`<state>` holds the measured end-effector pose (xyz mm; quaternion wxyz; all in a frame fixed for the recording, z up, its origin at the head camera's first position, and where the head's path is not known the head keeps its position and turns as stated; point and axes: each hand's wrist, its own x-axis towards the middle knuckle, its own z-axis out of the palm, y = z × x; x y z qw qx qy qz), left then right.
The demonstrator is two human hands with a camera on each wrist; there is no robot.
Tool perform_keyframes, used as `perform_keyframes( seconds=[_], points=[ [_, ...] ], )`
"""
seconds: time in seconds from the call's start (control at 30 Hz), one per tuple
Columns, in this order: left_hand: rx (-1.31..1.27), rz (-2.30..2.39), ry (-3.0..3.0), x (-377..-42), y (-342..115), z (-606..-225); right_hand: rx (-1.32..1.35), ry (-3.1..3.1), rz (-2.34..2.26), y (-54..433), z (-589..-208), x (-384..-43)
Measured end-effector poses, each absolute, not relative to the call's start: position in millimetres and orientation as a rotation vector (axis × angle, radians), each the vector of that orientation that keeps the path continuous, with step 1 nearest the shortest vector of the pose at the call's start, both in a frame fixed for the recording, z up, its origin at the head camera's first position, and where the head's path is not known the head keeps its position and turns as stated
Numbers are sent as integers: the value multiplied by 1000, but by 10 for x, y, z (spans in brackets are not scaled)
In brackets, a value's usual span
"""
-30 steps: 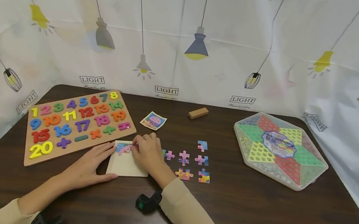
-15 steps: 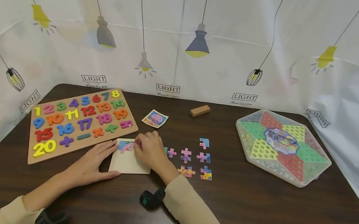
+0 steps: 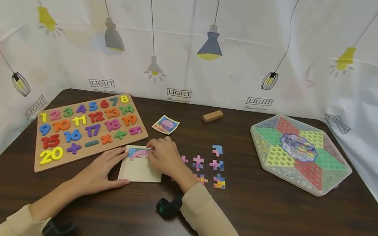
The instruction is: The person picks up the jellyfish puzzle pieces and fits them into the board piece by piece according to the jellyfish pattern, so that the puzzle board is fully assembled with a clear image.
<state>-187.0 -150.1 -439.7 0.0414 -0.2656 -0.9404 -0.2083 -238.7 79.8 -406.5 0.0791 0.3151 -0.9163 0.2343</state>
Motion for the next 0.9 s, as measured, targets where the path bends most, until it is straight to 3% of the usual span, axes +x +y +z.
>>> perform_keyframes(
  seconds=[0.4, 0.9],
  points=[
    [-843, -609, -2857, -1900, -1507, -4419, 981, -2756, 743, 1276, -3935, -2397],
    [-858, -616, -2834, -1895, -1494, -4420, 741, -2778, 730, 2003, -3876, -2480]
  ],
)
